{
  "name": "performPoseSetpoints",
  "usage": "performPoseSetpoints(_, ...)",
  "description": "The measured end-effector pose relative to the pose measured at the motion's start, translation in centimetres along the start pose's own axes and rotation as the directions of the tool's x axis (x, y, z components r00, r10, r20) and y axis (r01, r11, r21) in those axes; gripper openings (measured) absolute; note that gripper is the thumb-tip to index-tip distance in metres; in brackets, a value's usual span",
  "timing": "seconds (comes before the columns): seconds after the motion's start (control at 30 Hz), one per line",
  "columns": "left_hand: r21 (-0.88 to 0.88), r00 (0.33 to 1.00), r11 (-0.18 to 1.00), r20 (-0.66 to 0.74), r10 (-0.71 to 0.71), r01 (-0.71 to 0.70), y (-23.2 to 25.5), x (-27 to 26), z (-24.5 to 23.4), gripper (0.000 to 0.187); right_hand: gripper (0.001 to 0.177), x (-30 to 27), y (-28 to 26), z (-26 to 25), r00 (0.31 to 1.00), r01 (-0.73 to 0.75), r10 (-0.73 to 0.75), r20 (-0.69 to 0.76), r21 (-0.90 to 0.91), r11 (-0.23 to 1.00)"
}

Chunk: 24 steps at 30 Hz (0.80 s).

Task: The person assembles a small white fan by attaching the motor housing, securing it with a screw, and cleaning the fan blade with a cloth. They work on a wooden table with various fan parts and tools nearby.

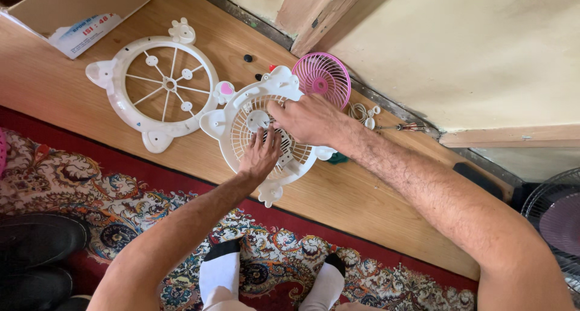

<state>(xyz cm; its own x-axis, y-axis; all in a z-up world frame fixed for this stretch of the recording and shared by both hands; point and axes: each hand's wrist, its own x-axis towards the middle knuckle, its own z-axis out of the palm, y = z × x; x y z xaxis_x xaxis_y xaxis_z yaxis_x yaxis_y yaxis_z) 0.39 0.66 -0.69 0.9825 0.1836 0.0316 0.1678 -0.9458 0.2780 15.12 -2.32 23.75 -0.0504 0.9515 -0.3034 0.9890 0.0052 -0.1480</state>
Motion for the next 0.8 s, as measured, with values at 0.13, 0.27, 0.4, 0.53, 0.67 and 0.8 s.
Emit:
performPoseSetpoints(0.13,0.009,1.000,1.000,0.008,0.002,-0.002,0.0,-0.1,-0.5,0.054,0.042,0.3,-0.2,-0.5,0.996,-0.071,0.072,-0.047,0.027,0.997)
performPoseSetpoints(0.27,0.002,1.000,1.000,0.011,0.000,0.000,0.0,-0.1,-0.4,0.054,0.042,0.4,-0.3,-0.8,0.971,-0.227,0.221,0.095,0.056,0.972)
performPoseSetpoints(0.4,0.102,0.999,0.994,-0.016,0.030,-0.028,0.2,-0.2,0.0,0.058,0.058,0.4,0.3,-1.2,0.986,-0.122,0.147,0.084,-0.245,0.962)
performPoseSetpoints(0.53,0.015,0.997,1.000,-0.074,0.019,-0.018,0.1,-0.3,0.5,0.056,0.012,-0.3,1.2,-0.7,0.962,0.143,-0.229,-0.149,-0.442,0.886)
performPoseSetpoints(0.67,0.171,0.999,0.984,0.001,0.042,-0.041,0.0,-0.4,0.7,0.058,0.007,-0.9,1.7,0.3,0.922,0.238,-0.356,-0.152,-0.503,0.831)
performPoseSetpoints(0.8,0.069,0.991,0.997,-0.129,0.030,-0.021,0.0,-0.3,0.5,0.054,0.008,-0.2,1.3,1.1,0.927,0.250,-0.331,-0.176,-0.367,0.896)
